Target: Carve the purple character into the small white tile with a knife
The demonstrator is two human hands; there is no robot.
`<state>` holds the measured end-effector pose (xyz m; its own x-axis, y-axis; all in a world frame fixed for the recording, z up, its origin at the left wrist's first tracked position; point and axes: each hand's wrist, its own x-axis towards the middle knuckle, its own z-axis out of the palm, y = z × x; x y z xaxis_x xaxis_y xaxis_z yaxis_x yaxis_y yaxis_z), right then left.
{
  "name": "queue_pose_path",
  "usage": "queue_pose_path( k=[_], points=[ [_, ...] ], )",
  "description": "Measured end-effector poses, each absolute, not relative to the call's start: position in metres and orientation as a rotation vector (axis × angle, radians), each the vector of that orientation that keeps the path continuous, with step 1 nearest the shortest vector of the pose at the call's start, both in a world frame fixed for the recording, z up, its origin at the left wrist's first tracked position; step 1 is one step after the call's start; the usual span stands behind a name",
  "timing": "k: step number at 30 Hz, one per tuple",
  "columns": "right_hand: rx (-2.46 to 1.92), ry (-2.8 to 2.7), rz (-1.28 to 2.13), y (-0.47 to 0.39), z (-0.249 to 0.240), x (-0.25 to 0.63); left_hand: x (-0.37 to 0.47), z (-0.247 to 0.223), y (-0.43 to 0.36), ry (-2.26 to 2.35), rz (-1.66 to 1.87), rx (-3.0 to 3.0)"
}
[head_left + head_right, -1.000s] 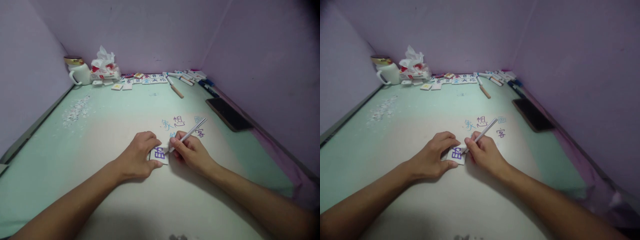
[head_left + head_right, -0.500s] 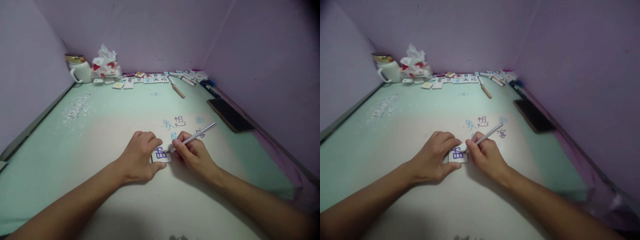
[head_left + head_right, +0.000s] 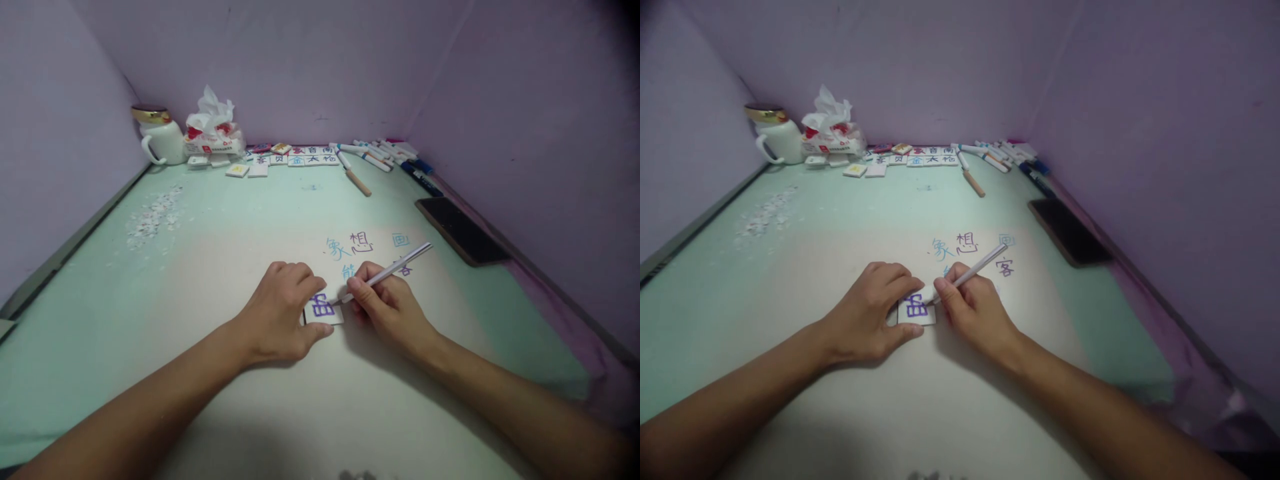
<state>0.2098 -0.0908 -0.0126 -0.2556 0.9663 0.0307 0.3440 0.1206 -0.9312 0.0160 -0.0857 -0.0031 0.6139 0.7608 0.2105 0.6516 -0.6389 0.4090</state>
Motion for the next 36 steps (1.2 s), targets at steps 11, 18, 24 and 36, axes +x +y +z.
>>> queue_pose_path(
  k=[11,18,24,36],
  points=[
    [-1.309,-1.759,1.054,-0.0895,-0.0125,0.2067,0.0171,-0.0025,-0.0854,1.149,0.519,2.553],
    [-1.29,-1.786,1.078,-0.0899,-0.0115,0.2056,0.0174,-0.0041,-0.0858,1.163,0.546,2.529],
    [-1.275,-1.73,1.162,-0.0906,-0.0103,0.2052,0.0176,-0.0045,-0.0883,1.174,0.58,2.509],
    [-1.291,-1.607,1.275,-0.0902,-0.0117,0.2108,0.0197,-0.0026,-0.0908,1.287,0.44,2.617]
  ],
)
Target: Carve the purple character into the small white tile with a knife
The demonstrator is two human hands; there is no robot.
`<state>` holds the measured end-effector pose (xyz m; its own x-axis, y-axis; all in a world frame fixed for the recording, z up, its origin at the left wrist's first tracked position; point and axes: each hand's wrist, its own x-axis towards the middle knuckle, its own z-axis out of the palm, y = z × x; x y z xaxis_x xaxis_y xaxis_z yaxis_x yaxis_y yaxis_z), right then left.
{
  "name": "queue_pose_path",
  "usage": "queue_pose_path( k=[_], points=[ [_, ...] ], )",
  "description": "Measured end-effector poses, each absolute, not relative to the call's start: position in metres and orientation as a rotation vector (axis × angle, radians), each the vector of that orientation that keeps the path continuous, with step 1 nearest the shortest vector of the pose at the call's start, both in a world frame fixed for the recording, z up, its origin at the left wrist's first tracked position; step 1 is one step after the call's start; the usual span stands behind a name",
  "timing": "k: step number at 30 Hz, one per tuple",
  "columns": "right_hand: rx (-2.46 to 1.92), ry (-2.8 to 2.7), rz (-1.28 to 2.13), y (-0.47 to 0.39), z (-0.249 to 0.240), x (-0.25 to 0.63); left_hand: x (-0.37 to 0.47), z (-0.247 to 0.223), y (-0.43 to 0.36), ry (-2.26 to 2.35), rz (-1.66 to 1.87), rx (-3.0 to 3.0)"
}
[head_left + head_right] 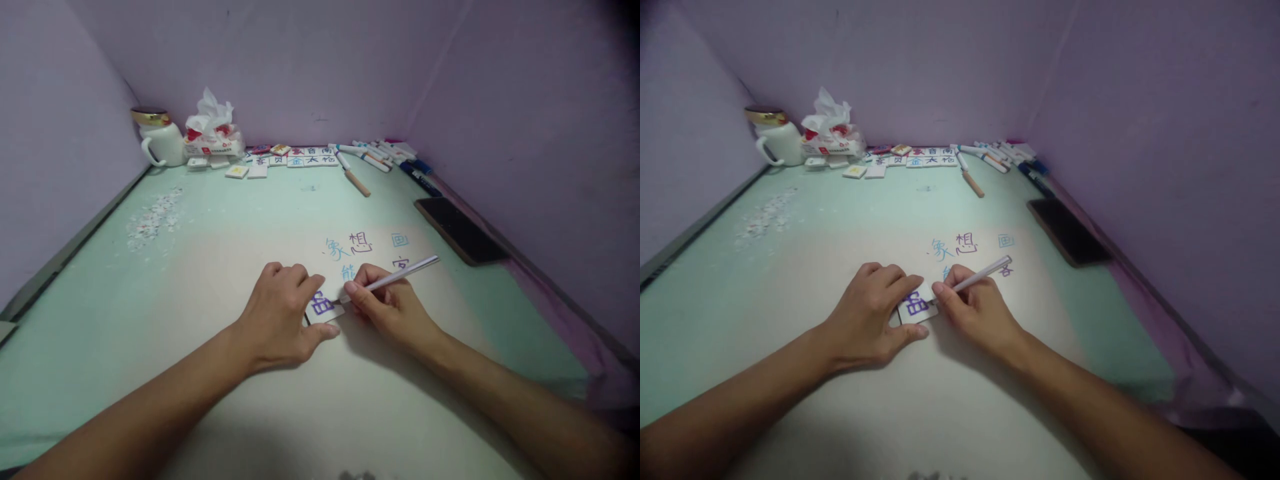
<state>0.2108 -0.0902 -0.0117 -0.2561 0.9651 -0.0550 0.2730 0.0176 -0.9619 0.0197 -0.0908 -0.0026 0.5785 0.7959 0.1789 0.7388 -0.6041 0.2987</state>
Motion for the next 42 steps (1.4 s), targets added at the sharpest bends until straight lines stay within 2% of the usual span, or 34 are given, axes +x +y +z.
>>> queue_pose_path(
  k=[8,15,28,35,42],
  points=[
    [-1.264,-1.643,1.284,-0.091,-0.013,0.214,0.012,0.006,-0.083,1.104,0.24,2.654],
    [-1.296,-1.702,1.18,-0.092,-0.013,0.214,0.015,0.003,-0.083,1.189,0.296,2.587],
    [-1.399,-1.623,1.212,-0.094,-0.011,0.212,0.02,-0.005,-0.089,1.349,0.457,2.579],
    [-1.387,-1.622,1.185,-0.093,-0.015,0.213,0.011,0.003,-0.084,0.995,0.399,2.557],
    [-1.393,-1.683,1.141,-0.096,-0.01,0.211,0.013,-0.006,-0.085,1.143,0.516,2.377]
  ],
)
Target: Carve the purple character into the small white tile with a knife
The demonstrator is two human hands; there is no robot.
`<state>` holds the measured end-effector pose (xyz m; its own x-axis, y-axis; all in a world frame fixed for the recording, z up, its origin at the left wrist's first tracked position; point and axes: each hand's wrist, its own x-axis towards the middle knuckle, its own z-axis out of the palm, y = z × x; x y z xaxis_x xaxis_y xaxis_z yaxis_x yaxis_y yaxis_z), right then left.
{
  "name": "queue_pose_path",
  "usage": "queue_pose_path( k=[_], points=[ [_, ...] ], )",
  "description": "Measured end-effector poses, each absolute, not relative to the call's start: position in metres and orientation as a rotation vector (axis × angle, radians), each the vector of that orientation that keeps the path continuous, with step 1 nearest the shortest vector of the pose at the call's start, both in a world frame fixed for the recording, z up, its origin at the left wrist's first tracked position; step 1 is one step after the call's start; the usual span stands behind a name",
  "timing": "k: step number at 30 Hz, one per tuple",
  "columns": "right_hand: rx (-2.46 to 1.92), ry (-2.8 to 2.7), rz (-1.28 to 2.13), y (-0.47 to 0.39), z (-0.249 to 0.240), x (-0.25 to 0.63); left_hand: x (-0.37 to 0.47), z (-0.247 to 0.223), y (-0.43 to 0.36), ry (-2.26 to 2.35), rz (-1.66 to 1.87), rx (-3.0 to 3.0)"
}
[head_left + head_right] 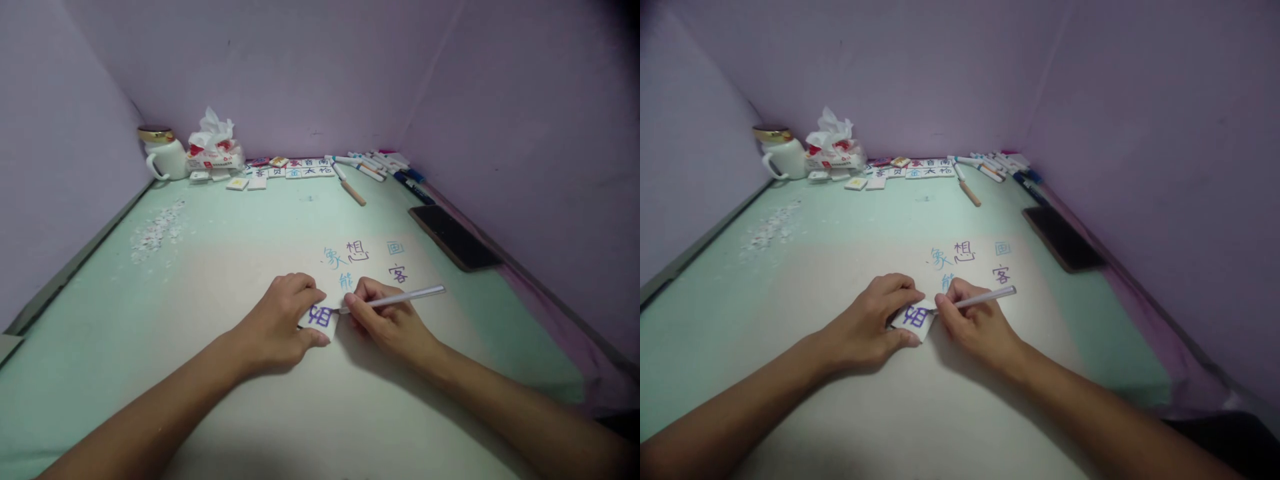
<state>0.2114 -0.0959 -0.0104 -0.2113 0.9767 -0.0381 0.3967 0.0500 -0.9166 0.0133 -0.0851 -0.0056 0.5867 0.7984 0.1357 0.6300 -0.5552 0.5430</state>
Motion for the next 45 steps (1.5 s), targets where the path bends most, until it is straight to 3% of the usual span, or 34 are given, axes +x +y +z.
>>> queue_pose_path(
  k=[8,14,22,39,45],
  points=[
    [-1.383,-1.648,1.217,-0.096,-0.009,0.21,0.018,-0.008,-0.089,1.281,0.619,2.352],
    [-1.37,-1.616,1.254,-0.094,-0.009,0.209,0.028,-0.003,-0.096,1.426,0.488,2.453],
    [-1.397,-1.544,1.256,-0.094,-0.013,0.209,0.015,0.019,-0.089,1.101,0.151,2.531],
    [-1.385,-1.563,1.267,-0.096,-0.008,0.207,0.028,0.007,-0.097,1.355,0.264,2.494],
    [-1.368,-1.566,1.262,-0.095,-0.01,0.208,0.022,0.015,-0.09,1.162,0.116,2.558]
  ],
)
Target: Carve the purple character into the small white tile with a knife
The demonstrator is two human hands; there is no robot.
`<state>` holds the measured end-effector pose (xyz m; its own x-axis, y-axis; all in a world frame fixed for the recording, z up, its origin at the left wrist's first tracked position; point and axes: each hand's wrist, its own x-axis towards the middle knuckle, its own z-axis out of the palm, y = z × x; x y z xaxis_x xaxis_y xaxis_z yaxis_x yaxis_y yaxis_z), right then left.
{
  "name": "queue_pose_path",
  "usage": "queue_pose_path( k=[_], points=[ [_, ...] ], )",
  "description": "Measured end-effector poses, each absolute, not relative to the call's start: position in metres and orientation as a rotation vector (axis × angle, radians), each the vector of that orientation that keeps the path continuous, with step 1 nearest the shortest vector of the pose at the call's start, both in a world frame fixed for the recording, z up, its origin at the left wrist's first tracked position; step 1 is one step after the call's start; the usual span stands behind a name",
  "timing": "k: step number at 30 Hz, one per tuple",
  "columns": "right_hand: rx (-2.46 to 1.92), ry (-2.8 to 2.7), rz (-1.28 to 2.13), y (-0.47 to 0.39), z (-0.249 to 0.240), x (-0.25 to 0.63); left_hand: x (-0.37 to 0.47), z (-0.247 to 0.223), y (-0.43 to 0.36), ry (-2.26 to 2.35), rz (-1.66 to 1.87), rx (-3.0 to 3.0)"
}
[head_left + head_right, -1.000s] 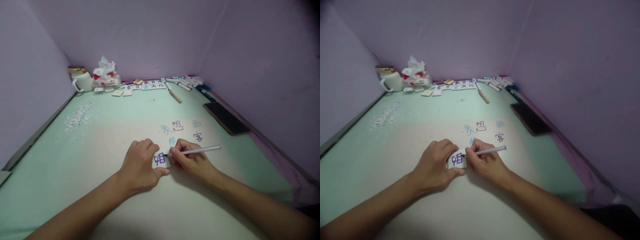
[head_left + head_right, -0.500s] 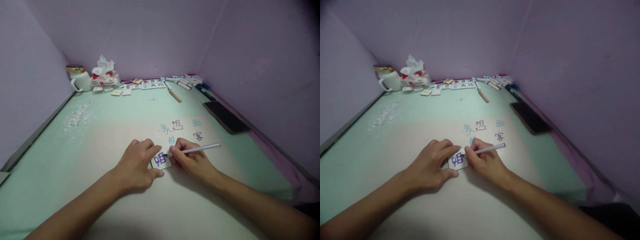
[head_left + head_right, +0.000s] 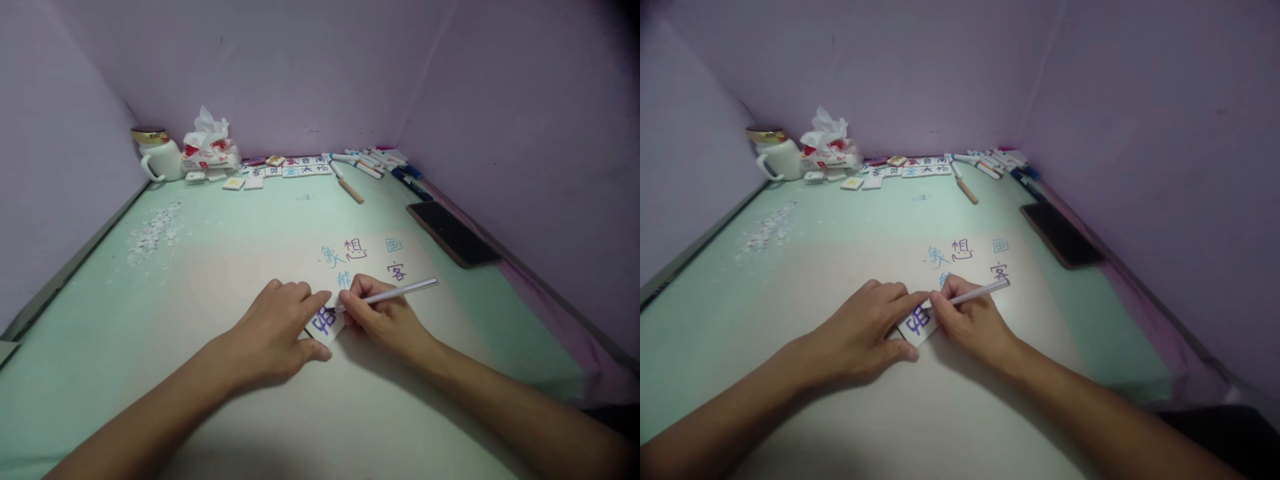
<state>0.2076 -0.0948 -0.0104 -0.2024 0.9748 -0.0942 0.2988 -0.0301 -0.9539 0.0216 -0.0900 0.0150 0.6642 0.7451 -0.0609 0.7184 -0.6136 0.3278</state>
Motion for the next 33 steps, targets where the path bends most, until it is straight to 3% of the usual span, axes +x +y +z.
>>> queue_pose_path(
  k=[15,26,33],
  points=[
    [-1.469,-1.482,1.282,-0.097,-0.006,0.201,0.034,0.005,-0.097,1.444,0.25,2.439],
    [-1.425,-1.442,1.256,-0.096,-0.012,0.202,0.026,0.014,-0.095,1.332,0.155,2.36],
    [-1.377,-1.411,1.414,-0.096,-0.009,0.205,0.026,0.009,-0.094,1.337,0.191,2.385]
  ],
)
